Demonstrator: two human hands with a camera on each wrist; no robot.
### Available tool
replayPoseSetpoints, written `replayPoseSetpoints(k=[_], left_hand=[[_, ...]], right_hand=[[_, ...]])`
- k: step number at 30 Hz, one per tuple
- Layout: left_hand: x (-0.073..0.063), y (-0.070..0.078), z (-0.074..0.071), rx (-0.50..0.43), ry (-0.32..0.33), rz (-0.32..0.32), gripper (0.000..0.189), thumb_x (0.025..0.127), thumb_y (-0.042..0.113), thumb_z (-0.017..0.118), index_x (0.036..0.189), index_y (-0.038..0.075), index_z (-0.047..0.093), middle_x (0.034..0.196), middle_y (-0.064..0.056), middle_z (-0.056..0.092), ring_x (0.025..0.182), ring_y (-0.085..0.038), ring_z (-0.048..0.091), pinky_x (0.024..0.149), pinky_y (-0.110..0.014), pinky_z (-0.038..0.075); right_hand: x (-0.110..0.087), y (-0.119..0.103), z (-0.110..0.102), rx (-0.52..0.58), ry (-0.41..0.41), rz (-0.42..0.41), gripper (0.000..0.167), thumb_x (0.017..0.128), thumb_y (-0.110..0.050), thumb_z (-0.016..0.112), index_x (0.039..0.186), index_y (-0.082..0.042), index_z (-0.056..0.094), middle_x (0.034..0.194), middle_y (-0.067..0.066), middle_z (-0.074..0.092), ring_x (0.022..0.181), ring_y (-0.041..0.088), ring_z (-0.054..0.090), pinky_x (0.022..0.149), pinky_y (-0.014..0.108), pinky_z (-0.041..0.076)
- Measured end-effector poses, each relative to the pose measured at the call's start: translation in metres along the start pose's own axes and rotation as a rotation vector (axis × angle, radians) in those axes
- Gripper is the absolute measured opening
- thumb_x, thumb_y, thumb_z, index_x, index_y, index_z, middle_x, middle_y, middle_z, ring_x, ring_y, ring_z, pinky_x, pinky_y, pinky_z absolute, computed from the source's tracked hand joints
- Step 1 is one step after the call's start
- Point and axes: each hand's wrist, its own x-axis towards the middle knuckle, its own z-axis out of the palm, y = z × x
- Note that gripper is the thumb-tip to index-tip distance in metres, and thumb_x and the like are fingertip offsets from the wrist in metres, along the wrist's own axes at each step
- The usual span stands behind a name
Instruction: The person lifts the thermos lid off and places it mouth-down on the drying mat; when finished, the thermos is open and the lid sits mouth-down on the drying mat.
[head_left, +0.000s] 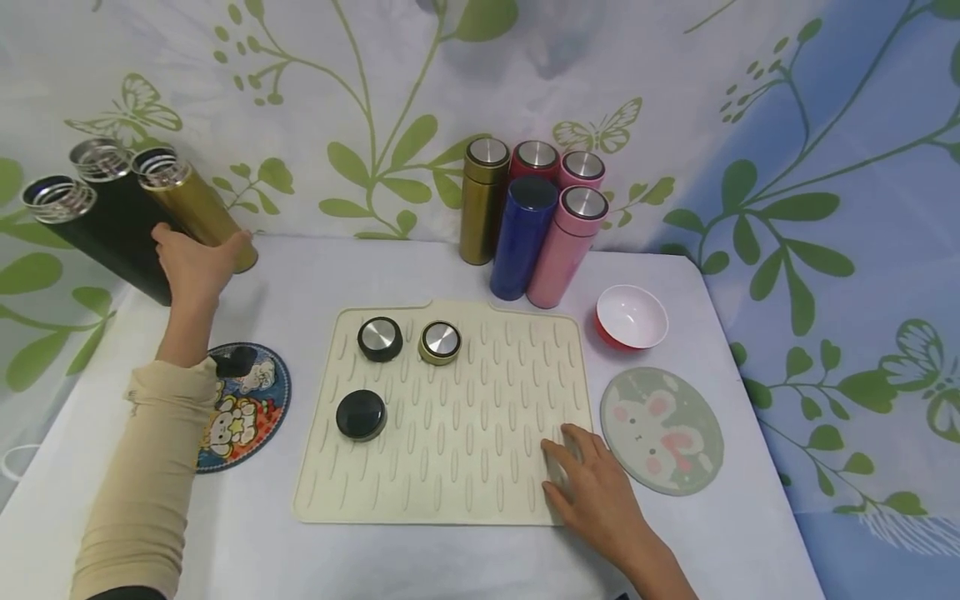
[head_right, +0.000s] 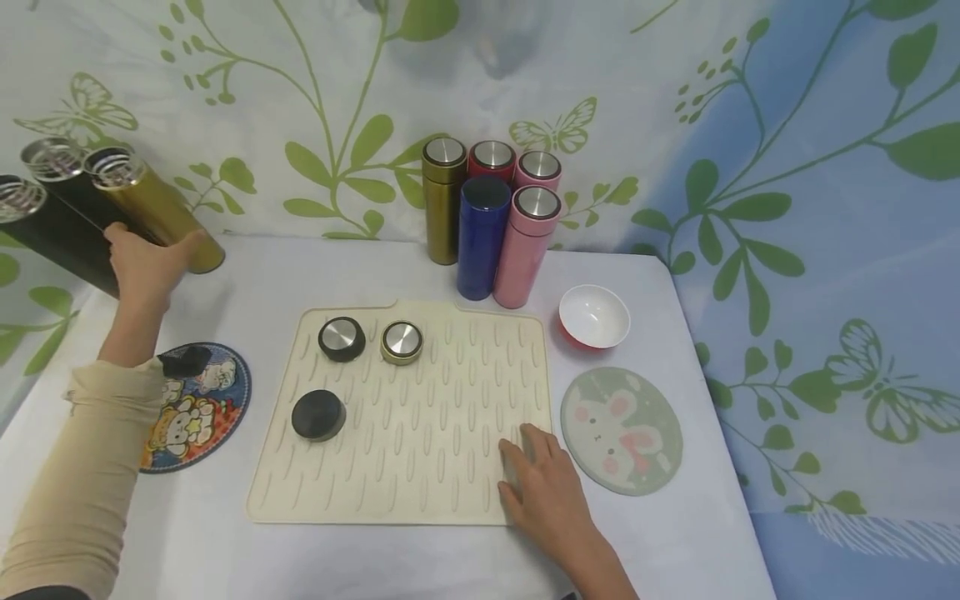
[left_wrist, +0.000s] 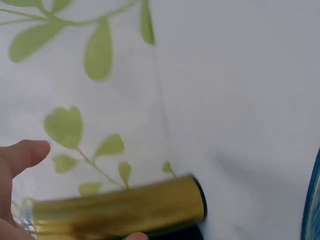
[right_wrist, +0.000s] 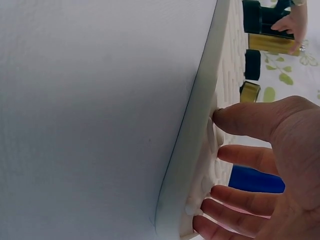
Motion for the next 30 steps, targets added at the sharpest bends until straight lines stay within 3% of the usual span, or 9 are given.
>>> replayPoseSetpoints(k=[2,4,11,17,21,26,30], left_hand=[[-0.01,0.004,0.008,0.004,-0.057,0.004,0.114,0.086,0.061,0.061,0.156,0.002,-0.007,0.159,-0.027,0.011,0.147,-0.037,0.016,0.117,-0.048,0.022],[-0.018,0.01,0.019,0.005,-0.113,0.054,0.109,0.088,0.06,0.06,0.157,0.001,0.0,0.157,-0.027,0.02,0.144,-0.039,0.024,0.113,-0.053,0.028],[-0.033,0.048,0.07,-0.093,-0.232,0.352,0.076,0.092,0.043,0.07,0.15,0.003,0.039,0.141,-0.018,0.053,0.136,-0.031,0.045,0.105,-0.049,0.042],[-0.039,0.078,0.121,-0.105,-0.341,0.545,0.068,0.089,0.03,0.076,0.143,0.0,0.047,0.137,-0.018,0.057,0.131,-0.032,0.05,0.106,-0.046,0.041],[-0.045,0.099,0.155,-0.095,-0.395,0.598,0.076,0.087,0.029,0.078,0.146,0.001,0.041,0.138,-0.018,0.057,0.131,-0.032,0.05,0.107,-0.045,0.039],[-0.047,0.119,0.191,-0.123,-0.435,0.592,0.083,0.085,0.029,0.08,0.15,0.002,0.035,0.139,-0.019,0.055,0.133,-0.031,0.048,0.108,-0.041,0.039],[-0.047,0.129,0.213,-0.08,-0.438,0.593,0.087,0.085,0.032,0.08,0.152,0.003,0.031,0.142,-0.018,0.052,0.133,-0.03,0.047,0.106,-0.037,0.041]], right_hand=[[0.0,0.0,-0.001,-0.004,-0.009,0.007,0.052,0.069,-0.019,0.089,0.118,-0.01,0.072,0.13,0.02,0.056,0.112,0.037,0.056,0.088,0.05,0.05],[0.0,0.001,-0.002,-0.005,-0.015,0.02,0.052,0.07,-0.019,0.089,0.118,-0.011,0.072,0.131,0.02,0.055,0.113,0.037,0.055,0.088,0.05,0.05],[-0.002,0.002,-0.002,0.006,-0.022,0.048,0.052,0.07,-0.019,0.089,0.119,-0.012,0.072,0.132,0.019,0.055,0.115,0.036,0.054,0.089,0.05,0.05],[-0.005,0.002,0.0,0.011,-0.014,0.035,0.052,0.069,-0.019,0.09,0.118,-0.012,0.073,0.13,0.019,0.056,0.112,0.035,0.056,0.088,0.049,0.05],[-0.005,0.003,0.0,0.02,-0.003,0.032,0.052,0.069,-0.018,0.089,0.118,-0.011,0.072,0.13,0.018,0.055,0.112,0.035,0.055,0.088,0.05,0.05],[-0.002,0.004,0.002,0.031,-0.004,0.039,0.053,0.07,-0.018,0.089,0.12,-0.011,0.071,0.133,0.019,0.054,0.115,0.036,0.054,0.089,0.051,0.049],[-0.002,0.003,0.002,0.031,-0.009,0.05,0.054,0.069,-0.018,0.089,0.12,-0.011,0.072,0.133,0.018,0.054,0.116,0.036,0.054,0.089,0.051,0.049]])
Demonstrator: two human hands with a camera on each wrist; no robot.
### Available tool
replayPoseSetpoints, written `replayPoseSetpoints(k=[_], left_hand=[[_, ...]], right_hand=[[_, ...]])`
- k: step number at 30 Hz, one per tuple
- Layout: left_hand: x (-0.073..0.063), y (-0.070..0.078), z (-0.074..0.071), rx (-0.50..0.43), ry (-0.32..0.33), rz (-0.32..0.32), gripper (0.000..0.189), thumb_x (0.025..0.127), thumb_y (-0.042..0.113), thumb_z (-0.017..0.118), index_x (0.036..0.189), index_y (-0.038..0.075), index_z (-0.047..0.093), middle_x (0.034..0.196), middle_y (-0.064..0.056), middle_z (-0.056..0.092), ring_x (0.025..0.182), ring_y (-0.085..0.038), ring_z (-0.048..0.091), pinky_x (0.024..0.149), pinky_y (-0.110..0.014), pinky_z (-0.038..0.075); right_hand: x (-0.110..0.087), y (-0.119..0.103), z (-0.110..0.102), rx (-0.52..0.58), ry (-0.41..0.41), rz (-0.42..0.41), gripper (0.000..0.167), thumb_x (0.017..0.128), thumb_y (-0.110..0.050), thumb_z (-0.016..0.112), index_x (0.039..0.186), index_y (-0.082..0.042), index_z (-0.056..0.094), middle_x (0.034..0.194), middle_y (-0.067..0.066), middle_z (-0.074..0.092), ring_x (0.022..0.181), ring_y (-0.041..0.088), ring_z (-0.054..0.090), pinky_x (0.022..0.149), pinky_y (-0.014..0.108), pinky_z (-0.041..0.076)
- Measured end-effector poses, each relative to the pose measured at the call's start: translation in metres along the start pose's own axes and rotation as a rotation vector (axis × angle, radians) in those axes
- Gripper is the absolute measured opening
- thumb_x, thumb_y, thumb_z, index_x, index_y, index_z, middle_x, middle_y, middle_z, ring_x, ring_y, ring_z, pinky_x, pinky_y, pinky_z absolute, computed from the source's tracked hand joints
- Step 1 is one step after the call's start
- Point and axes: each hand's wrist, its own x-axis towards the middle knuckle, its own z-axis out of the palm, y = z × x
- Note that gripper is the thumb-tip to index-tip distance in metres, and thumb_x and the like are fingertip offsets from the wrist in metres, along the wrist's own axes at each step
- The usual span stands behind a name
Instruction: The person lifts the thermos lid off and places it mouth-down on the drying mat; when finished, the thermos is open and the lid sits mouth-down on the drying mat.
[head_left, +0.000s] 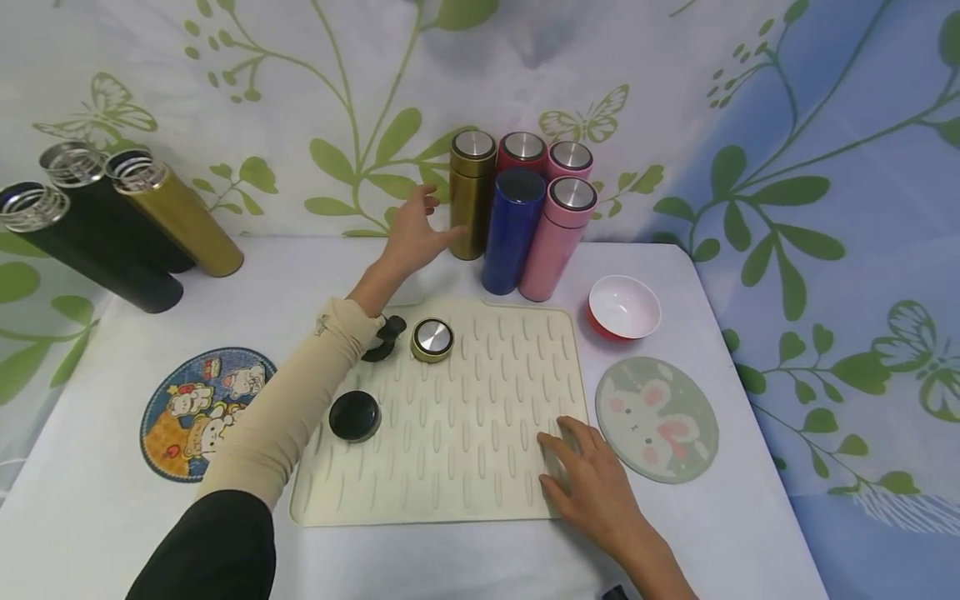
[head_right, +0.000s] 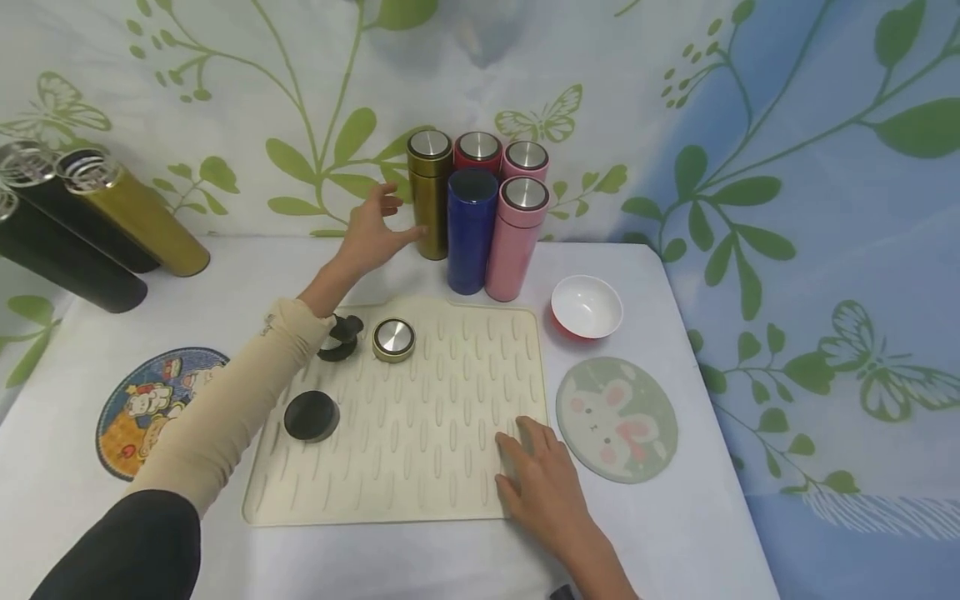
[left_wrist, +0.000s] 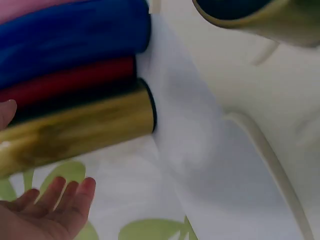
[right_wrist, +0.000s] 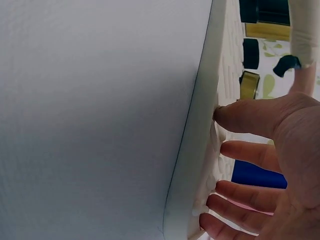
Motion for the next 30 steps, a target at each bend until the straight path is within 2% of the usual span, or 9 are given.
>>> replayPoseSetpoints(k=[5,12,20,25,30], left_hand=[[0.011,0.005,0.014,0.066,0.033,-0.018,0.09,0.084,0.037,0.079,0.152,0.005,0.03,0.143,-0.015,0.051,0.131,-0.028,0.048,0.103,-0.038,0.042],[0.021,0.012,0.022,0.068,0.155,0.047,0.078,0.084,0.034,0.081,0.146,0.006,0.042,0.135,-0.01,0.058,0.125,-0.021,0.053,0.101,-0.032,0.042],[0.029,0.016,0.026,0.042,0.168,0.019,0.074,0.083,0.031,0.082,0.141,0.006,0.043,0.136,-0.011,0.057,0.126,-0.021,0.053,0.103,-0.027,0.04],[0.019,0.009,0.029,-0.041,0.188,0.013,0.075,0.082,0.03,0.084,0.135,0.004,0.039,0.13,-0.016,0.06,0.12,-0.025,0.056,0.099,-0.033,0.044],[0.001,-0.001,0.025,-0.199,0.243,0.039,0.077,0.082,0.027,0.084,0.137,0.005,0.035,0.132,-0.018,0.057,0.12,-0.026,0.057,0.098,-0.035,0.047]], right_hand=[[0.0,-0.001,0.001,-0.005,-0.004,0.019,0.053,0.069,-0.018,0.089,0.119,-0.012,0.072,0.133,0.018,0.054,0.118,0.036,0.053,0.09,0.052,0.048],[0.0,-0.001,0.001,0.014,0.0,0.026,0.053,0.069,-0.018,0.088,0.119,-0.012,0.071,0.133,0.018,0.054,0.118,0.036,0.052,0.09,0.052,0.048],[0.0,-0.001,-0.002,0.026,0.03,0.028,0.052,0.068,-0.015,0.088,0.118,-0.012,0.072,0.132,0.018,0.054,0.118,0.036,0.052,0.087,0.054,0.048],[-0.004,-0.003,0.0,0.03,0.03,0.043,0.05,0.069,-0.016,0.086,0.116,-0.013,0.073,0.132,0.017,0.055,0.117,0.035,0.053,0.087,0.053,0.048],[-0.004,-0.003,0.001,0.023,0.037,0.036,0.049,0.069,-0.017,0.087,0.116,-0.014,0.073,0.132,0.016,0.055,0.116,0.035,0.054,0.087,0.052,0.048]])
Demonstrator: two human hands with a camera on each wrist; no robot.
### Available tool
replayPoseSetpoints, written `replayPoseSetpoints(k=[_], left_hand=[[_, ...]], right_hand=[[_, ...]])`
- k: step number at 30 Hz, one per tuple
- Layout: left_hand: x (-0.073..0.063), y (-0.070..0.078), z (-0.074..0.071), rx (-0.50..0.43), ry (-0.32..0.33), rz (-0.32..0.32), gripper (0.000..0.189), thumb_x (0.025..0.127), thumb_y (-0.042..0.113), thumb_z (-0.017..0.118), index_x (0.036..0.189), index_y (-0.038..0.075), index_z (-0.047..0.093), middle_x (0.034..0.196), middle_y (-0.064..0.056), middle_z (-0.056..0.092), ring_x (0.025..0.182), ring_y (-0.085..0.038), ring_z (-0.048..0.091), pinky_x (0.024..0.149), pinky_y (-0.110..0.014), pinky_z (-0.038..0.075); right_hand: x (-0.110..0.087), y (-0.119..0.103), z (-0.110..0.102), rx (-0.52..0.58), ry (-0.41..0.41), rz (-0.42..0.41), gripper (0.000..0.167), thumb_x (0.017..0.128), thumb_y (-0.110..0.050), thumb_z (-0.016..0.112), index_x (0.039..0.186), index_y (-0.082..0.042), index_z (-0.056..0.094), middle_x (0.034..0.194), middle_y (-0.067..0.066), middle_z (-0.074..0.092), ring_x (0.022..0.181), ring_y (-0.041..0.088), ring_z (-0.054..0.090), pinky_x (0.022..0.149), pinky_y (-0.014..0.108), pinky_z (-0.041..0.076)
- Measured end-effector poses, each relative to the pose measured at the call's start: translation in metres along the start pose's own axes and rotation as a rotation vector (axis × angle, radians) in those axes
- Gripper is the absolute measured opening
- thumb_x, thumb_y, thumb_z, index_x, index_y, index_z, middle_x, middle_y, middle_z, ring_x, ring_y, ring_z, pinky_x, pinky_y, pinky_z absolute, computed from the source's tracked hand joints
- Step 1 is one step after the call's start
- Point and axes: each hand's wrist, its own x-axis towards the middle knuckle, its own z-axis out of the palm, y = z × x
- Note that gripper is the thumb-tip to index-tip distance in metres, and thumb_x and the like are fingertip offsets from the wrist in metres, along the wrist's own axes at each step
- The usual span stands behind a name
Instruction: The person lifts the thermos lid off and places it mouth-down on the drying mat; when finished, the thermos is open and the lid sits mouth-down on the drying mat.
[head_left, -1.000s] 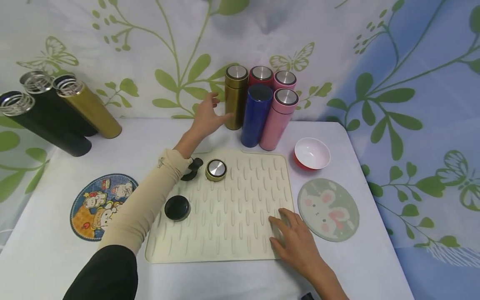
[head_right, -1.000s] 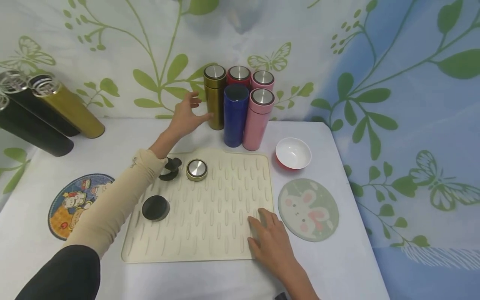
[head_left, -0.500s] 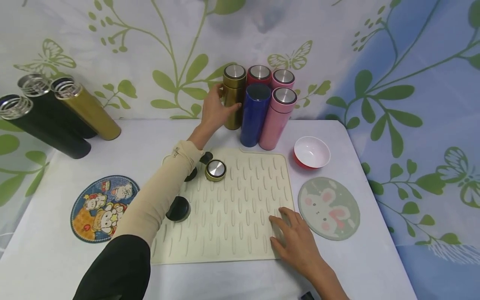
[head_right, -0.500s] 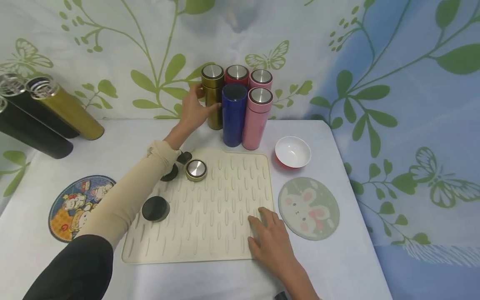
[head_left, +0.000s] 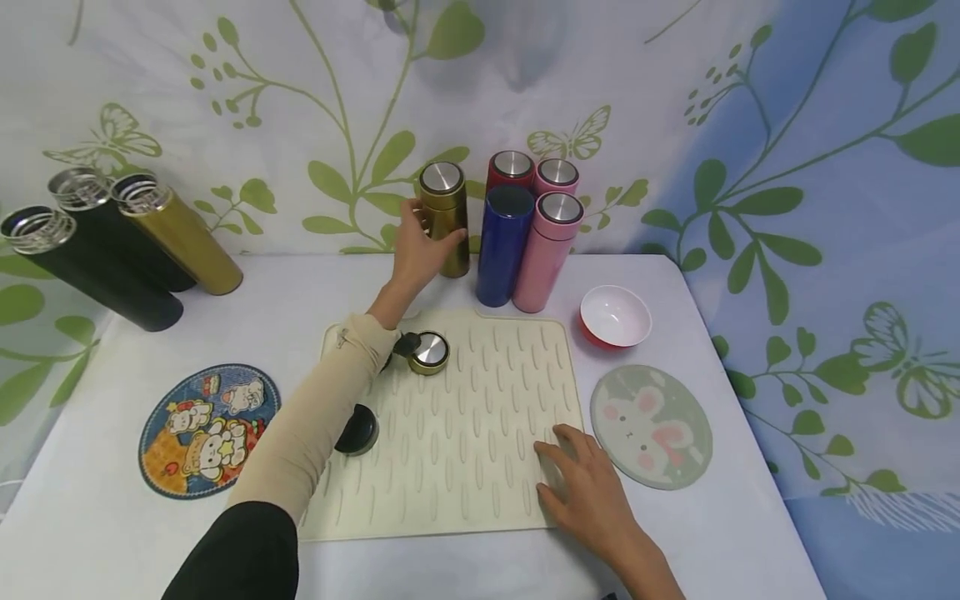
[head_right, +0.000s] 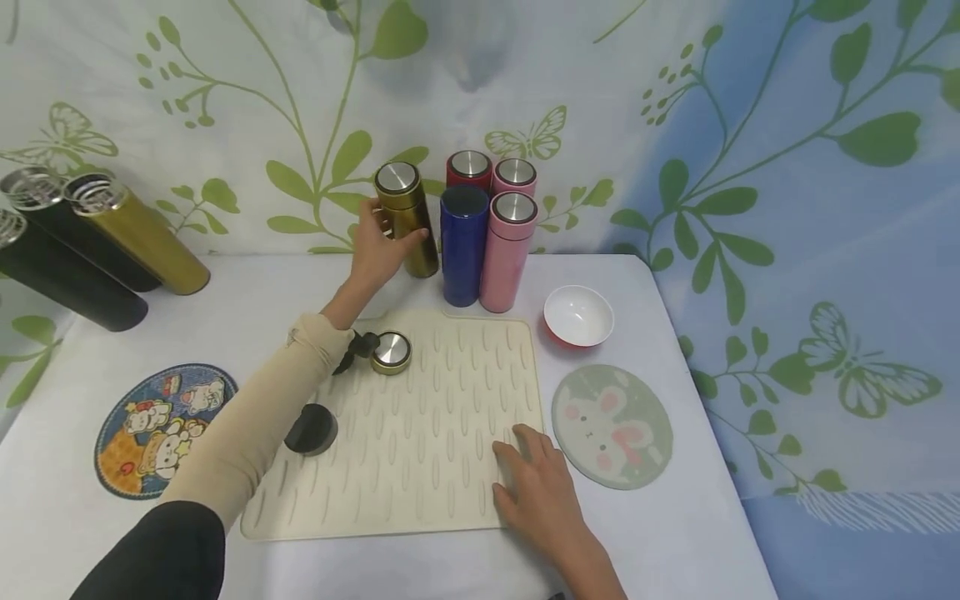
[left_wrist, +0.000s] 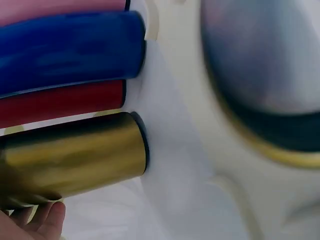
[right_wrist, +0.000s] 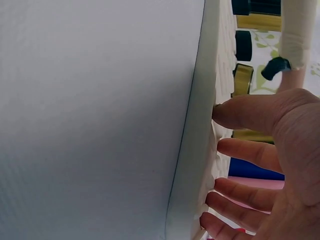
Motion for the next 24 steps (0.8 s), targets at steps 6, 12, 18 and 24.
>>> replayPoseSetpoints(k=[6,12,18,24], left_hand=[[-0.025,0.003,-0.017,-0.16,0.096,0.024,0.077,0.08,0.034,0.084,0.138,0.012,0.037,0.13,-0.013,0.058,0.116,-0.022,0.058,0.094,-0.031,0.048],[-0.048,0.024,-0.031,-0.447,0.165,0.097,0.072,0.081,0.021,0.082,0.137,0.014,0.038,0.121,-0.012,0.056,0.104,-0.026,0.06,0.089,-0.036,0.05],[-0.069,0.045,-0.051,-0.549,0.086,0.175,0.067,0.084,0.008,0.074,0.139,0.011,0.036,0.122,-0.013,0.054,0.106,-0.034,0.062,0.093,-0.043,0.05],[-0.1,0.055,-0.078,-0.417,-0.013,0.181,0.065,0.085,0.009,0.076,0.142,0.016,0.044,0.129,-0.01,0.056,0.111,-0.027,0.061,0.094,-0.04,0.049]], right_hand=[[0.001,-0.001,0.001,0.003,0.003,0.012,0.05,0.068,-0.016,0.088,0.116,-0.014,0.073,0.132,0.016,0.055,0.117,0.035,0.053,0.086,0.052,0.049],[0.001,-0.001,0.001,0.022,0.02,0.016,0.05,0.067,-0.014,0.087,0.115,-0.014,0.074,0.131,0.016,0.055,0.118,0.035,0.053,0.087,0.052,0.048],[0.0,0.0,0.002,0.027,0.033,0.011,0.049,0.067,-0.015,0.087,0.114,-0.013,0.074,0.131,0.016,0.055,0.117,0.034,0.053,0.087,0.053,0.047],[0.0,-0.001,0.002,0.038,0.013,0.04,0.049,0.067,-0.015,0.087,0.115,-0.013,0.074,0.133,0.016,0.055,0.12,0.035,0.052,0.089,0.053,0.047]])
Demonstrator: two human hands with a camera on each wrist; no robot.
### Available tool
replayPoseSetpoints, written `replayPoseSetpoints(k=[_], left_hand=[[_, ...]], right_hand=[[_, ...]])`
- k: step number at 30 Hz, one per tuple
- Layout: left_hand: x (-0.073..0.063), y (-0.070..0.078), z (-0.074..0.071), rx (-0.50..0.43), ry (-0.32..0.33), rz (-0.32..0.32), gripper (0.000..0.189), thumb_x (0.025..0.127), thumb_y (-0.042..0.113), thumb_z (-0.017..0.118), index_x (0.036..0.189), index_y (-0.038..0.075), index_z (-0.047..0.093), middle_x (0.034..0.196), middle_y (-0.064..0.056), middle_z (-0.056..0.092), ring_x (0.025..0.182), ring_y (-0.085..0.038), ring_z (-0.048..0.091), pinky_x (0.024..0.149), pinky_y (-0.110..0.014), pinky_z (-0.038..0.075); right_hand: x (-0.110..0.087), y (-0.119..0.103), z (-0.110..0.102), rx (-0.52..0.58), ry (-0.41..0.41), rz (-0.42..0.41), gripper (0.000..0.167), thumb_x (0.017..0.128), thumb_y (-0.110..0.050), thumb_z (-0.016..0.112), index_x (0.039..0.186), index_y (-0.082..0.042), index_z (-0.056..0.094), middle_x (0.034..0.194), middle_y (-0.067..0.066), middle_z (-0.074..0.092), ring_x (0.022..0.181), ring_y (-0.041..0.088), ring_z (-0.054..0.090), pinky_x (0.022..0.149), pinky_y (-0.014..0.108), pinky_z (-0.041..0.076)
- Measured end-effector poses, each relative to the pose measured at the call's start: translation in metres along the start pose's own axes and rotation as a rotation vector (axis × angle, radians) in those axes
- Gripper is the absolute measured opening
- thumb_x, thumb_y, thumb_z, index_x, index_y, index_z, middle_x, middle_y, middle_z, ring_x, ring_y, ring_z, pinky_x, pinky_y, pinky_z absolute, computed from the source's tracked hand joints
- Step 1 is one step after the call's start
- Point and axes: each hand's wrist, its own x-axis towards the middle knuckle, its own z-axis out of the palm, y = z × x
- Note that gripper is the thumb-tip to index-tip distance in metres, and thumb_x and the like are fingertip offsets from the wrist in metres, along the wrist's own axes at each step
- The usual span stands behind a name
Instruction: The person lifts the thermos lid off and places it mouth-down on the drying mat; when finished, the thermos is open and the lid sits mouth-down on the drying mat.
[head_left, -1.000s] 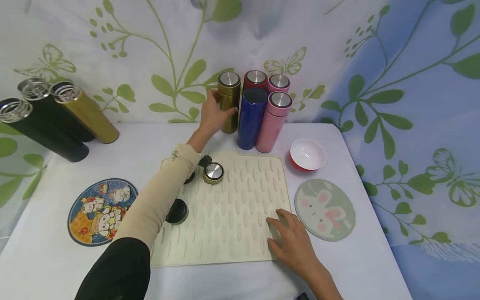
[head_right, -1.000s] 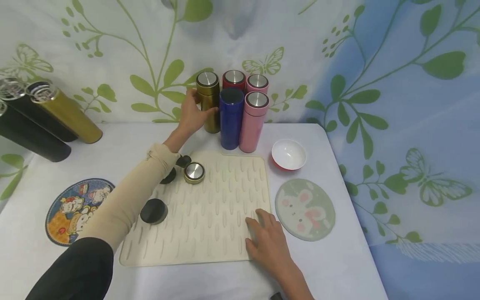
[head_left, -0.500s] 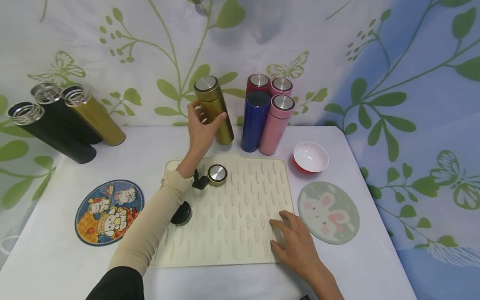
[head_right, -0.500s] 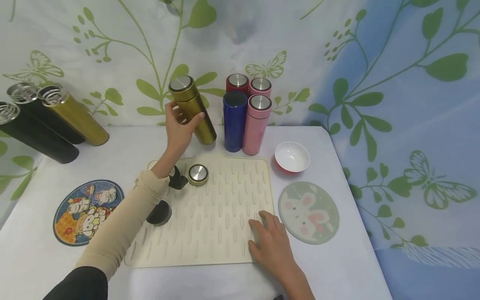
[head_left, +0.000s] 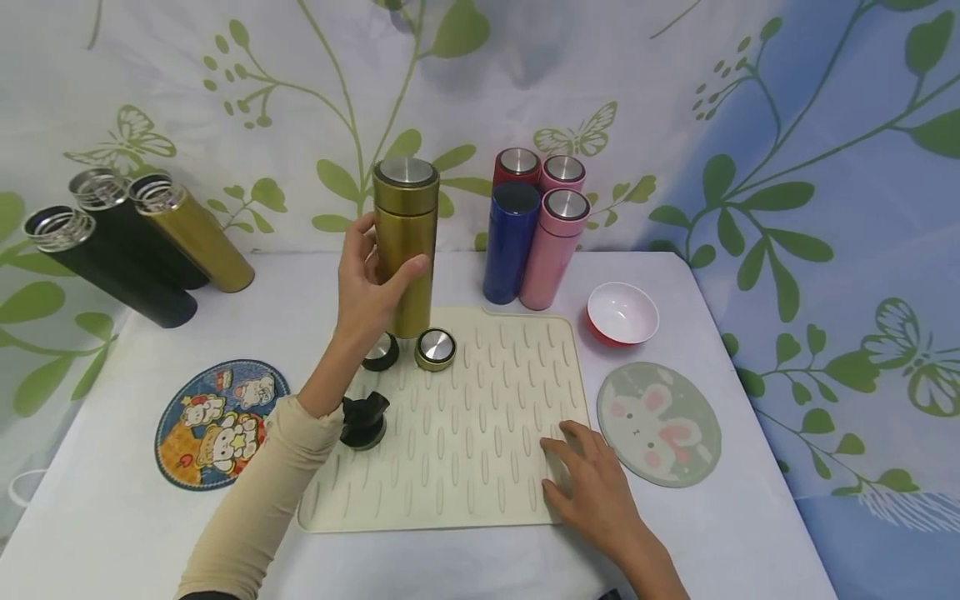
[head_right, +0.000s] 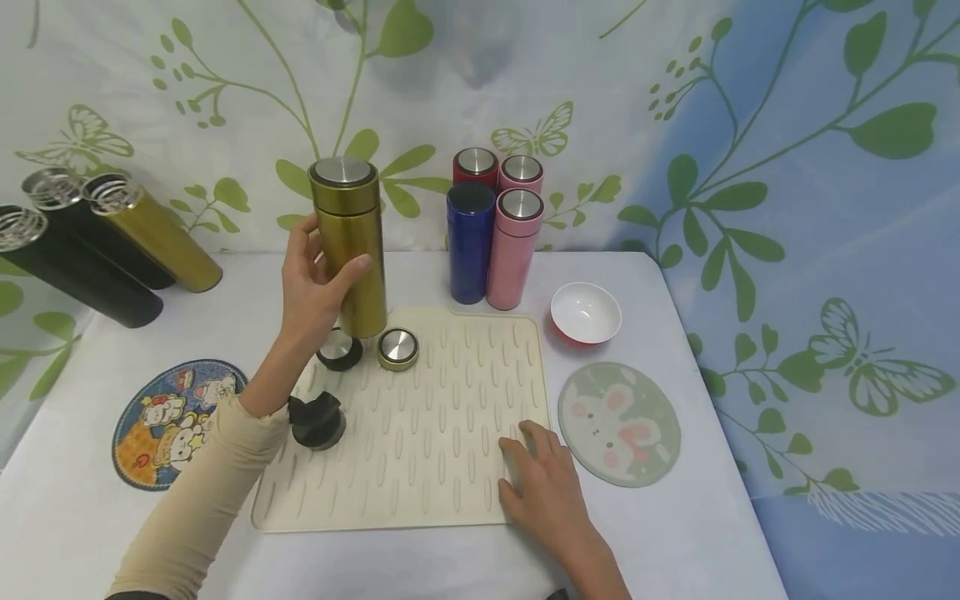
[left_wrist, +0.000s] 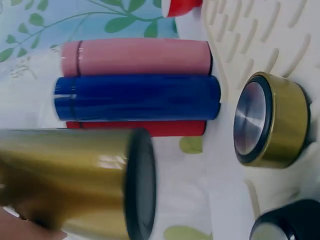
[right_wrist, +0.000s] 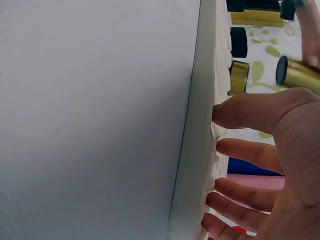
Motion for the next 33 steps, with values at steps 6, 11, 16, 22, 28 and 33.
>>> replayPoseSetpoints(k=[6,11,16,22,28,33], left_hand=[[-0.031,0.02,-0.018,0.182,-0.07,0.03,0.073,0.08,0.003,0.081,0.144,0.019,0.05,0.129,-0.005,0.059,0.108,-0.021,0.06,0.089,-0.035,0.046],[-0.057,0.03,-0.028,0.327,-0.099,0.07,0.078,0.074,0.004,0.087,0.142,0.024,0.053,0.126,0.002,0.063,0.108,-0.017,0.057,0.085,-0.033,0.041],[-0.079,0.032,-0.036,0.392,-0.108,0.143,0.082,0.067,0.0,0.091,0.14,0.015,0.056,0.128,-0.002,0.064,0.109,-0.019,0.057,0.087,-0.029,0.043],[-0.096,0.032,-0.037,0.499,-0.155,0.24,0.081,0.066,0.007,0.094,0.138,0.01,0.058,0.131,-0.005,0.062,0.115,-0.023,0.057,0.095,-0.03,0.044],[-0.116,0.035,-0.034,0.612,-0.186,0.252,0.08,0.065,0.014,0.095,0.137,0.014,0.06,0.133,-0.006,0.06,0.123,-0.027,0.053,0.098,-0.043,0.042],[-0.132,0.034,-0.029,0.671,-0.228,0.248,0.083,0.064,0.015,0.095,0.139,0.016,0.06,0.133,-0.006,0.06,0.122,-0.029,0.053,0.098,-0.049,0.042]], right_hand=[[0.002,-0.001,-0.004,-0.016,-0.042,0.014,0.049,0.069,-0.017,0.088,0.115,-0.014,0.073,0.132,0.015,0.054,0.119,0.035,0.053,0.089,0.052,0.049],[0.007,-0.002,-0.01,-0.011,-0.062,0.001,0.051,0.068,-0.019,0.091,0.115,-0.012,0.072,0.127,0.014,0.056,0.113,0.033,0.056,0.088,0.049,0.05],[0.017,-0.005,-0.017,0.02,-0.094,0.011,0.051,0.073,-0.023,0.09,0.117,-0.009,0.071,0.119,0.008,0.06,0.106,0.027,0.059,0.086,0.044,0.052],[0.029,-0.011,-0.026,0.119,-0.047,0.001,0.047,0.078,-0.027,0.086,0.119,-0.01,0.07,0.119,0.002,0.063,0.111,0.025,0.06,0.09,0.045,0.052],[0.048,-0.026,-0.038,0.375,-0.05,-0.017,0.052,0.086,-0.03,0.08,0.134,-0.02,0.06,0.124,-0.008,0.063,0.106,0.018,0.064,0.077,0.036,0.055],[0.068,-0.048,-0.047,0.58,-0.097,-0.016,0.062,0.089,-0.027,0.077,0.144,-0.026,0.049,0.124,-0.007,0.063,0.101,0.017,0.067,0.07,0.033,0.057]])
